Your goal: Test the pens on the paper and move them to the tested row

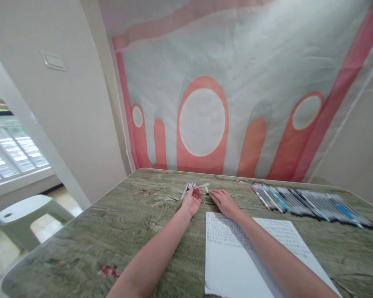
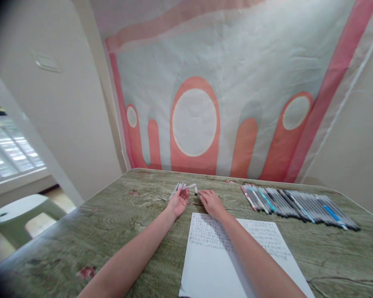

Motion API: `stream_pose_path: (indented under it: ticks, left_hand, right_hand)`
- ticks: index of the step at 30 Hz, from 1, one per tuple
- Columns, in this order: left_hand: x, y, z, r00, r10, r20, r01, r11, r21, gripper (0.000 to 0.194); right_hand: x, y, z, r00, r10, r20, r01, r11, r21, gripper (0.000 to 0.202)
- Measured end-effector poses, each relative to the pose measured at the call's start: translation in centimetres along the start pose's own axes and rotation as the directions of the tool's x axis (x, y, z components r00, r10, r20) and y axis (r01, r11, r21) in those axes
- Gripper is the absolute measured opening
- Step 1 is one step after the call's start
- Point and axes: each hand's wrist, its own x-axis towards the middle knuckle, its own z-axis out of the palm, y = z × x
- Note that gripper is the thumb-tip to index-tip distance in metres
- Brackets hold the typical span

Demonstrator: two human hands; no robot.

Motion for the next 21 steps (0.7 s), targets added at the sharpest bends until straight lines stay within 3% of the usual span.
stream_pose_path:
  ticks: [3, 7, 21]
  left_hand:
    - [0.2, 0.0, -0.3, 1.0, 0.015, 0.008, -0.015, 1.0, -0.01, 0.019]
    - [0.2, -0.3, -0.4, 1.0, 0.006, 0.017, -0.006, 1.0, -0.003, 0.02]
    - [0.2, -0.7, -0.6, 1.0, 0.025, 0.016, -0.025, 0.999, 0.043, 0.019]
  right_hand:
    - [-0.1, -0.2, 0.6, 0.995, -0.035, 0.097, 0.054, 0.976, -0.209, 0.039]
    - [0.0, -0.8, 1.0, 0.985, 0.0, 0.172, 0.059, 0.94, -0.336, 0.041]
    - [-0.2, -1.4, 0.5, 0.988, -0.08, 0.129, 0.112, 0.957, -0.268, 0.025]
